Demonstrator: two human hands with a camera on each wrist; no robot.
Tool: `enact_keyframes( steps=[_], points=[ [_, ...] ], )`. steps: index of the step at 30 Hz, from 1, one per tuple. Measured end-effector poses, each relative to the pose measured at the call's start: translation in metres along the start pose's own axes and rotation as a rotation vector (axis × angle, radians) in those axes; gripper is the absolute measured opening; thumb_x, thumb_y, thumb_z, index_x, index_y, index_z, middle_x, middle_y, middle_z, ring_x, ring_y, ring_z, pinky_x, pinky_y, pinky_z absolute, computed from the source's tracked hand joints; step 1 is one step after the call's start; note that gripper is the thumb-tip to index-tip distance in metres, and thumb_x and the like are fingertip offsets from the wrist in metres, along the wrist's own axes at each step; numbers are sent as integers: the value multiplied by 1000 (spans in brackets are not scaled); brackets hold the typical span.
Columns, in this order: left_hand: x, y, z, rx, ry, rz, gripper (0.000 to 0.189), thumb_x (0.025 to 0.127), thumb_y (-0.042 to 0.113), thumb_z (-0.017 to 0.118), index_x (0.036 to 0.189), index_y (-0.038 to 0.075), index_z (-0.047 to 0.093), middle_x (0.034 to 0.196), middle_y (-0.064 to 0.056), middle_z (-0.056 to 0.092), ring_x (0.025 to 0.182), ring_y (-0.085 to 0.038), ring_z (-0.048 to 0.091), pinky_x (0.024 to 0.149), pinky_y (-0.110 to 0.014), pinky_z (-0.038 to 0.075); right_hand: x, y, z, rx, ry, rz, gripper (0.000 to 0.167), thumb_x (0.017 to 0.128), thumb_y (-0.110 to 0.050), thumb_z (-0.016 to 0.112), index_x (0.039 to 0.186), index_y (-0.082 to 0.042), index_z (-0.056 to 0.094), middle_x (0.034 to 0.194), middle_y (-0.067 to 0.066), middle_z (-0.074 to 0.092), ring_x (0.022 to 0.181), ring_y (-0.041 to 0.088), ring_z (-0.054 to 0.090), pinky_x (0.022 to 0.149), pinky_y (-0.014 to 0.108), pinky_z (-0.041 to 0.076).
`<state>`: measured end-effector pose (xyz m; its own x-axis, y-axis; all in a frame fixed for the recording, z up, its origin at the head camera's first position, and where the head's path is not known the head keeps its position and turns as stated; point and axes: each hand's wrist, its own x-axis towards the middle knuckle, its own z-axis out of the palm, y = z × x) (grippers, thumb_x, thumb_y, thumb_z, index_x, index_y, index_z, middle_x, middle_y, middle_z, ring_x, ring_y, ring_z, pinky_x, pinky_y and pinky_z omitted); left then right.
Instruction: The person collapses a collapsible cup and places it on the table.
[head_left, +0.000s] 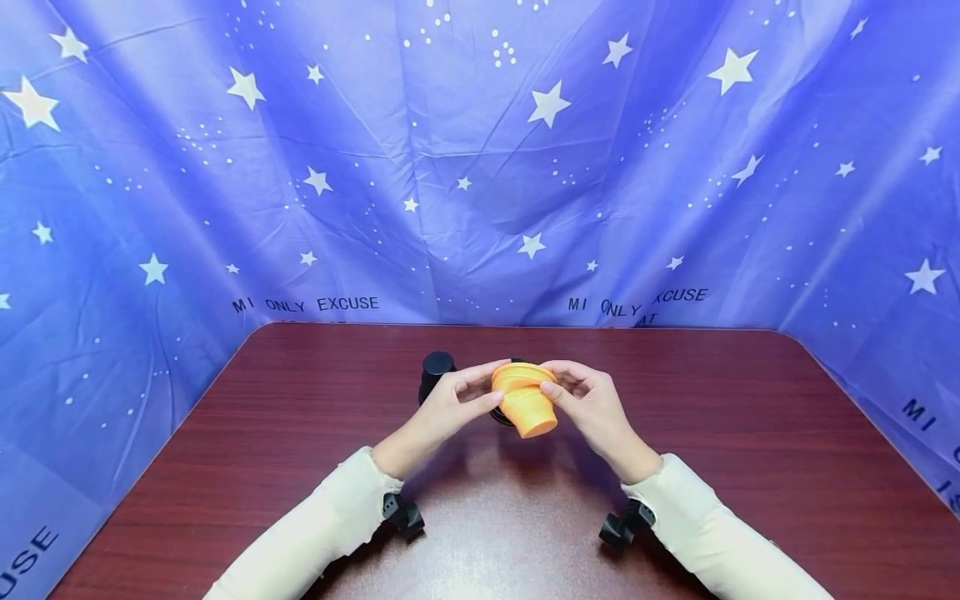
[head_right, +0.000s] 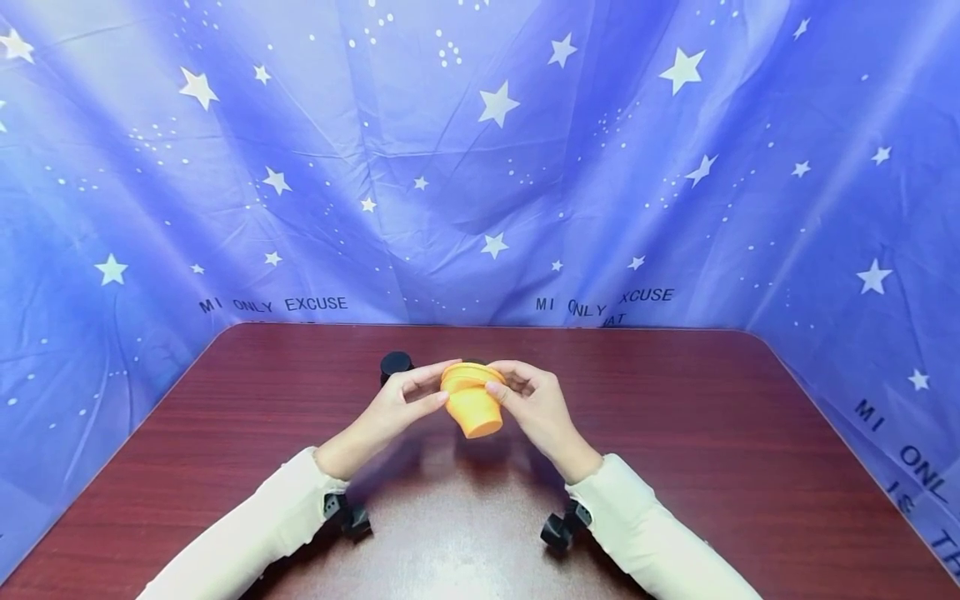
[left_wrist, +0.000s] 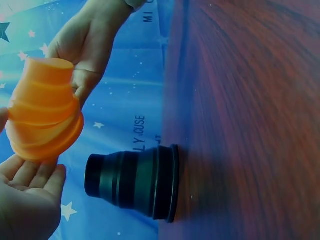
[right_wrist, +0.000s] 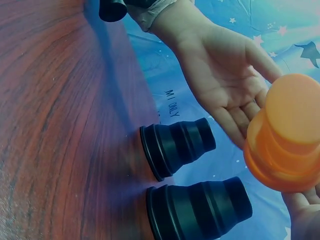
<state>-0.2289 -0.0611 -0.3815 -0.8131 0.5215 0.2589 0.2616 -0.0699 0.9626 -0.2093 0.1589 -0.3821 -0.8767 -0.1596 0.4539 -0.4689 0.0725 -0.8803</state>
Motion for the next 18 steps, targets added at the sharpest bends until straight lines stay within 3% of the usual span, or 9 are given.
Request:
enact_keyframes(
  steps=[10, 18],
  points=[
    [3, -3, 2, -37, 41, 18, 44, 88, 3, 63, 132, 2, 54, 123, -17, 61, 105, -15, 62, 88, -28, 50, -1, 3, 1, 50, 14, 26, 24, 87, 4, 62, 108, 15, 60, 88, -11, 68, 80, 4, 63, 67, 19, 53],
    [6, -4, 1, 44, 76, 45, 43, 87, 2, 65, 129, -3, 55, 121, -20, 61, 102, -11, 63, 86, -26, 51, 2, 4, -4, 81, -61, 41, 27, 88, 0, 63, 111, 14, 59, 96, -6, 69, 89, 9, 64, 75, 21, 53]
  ],
)
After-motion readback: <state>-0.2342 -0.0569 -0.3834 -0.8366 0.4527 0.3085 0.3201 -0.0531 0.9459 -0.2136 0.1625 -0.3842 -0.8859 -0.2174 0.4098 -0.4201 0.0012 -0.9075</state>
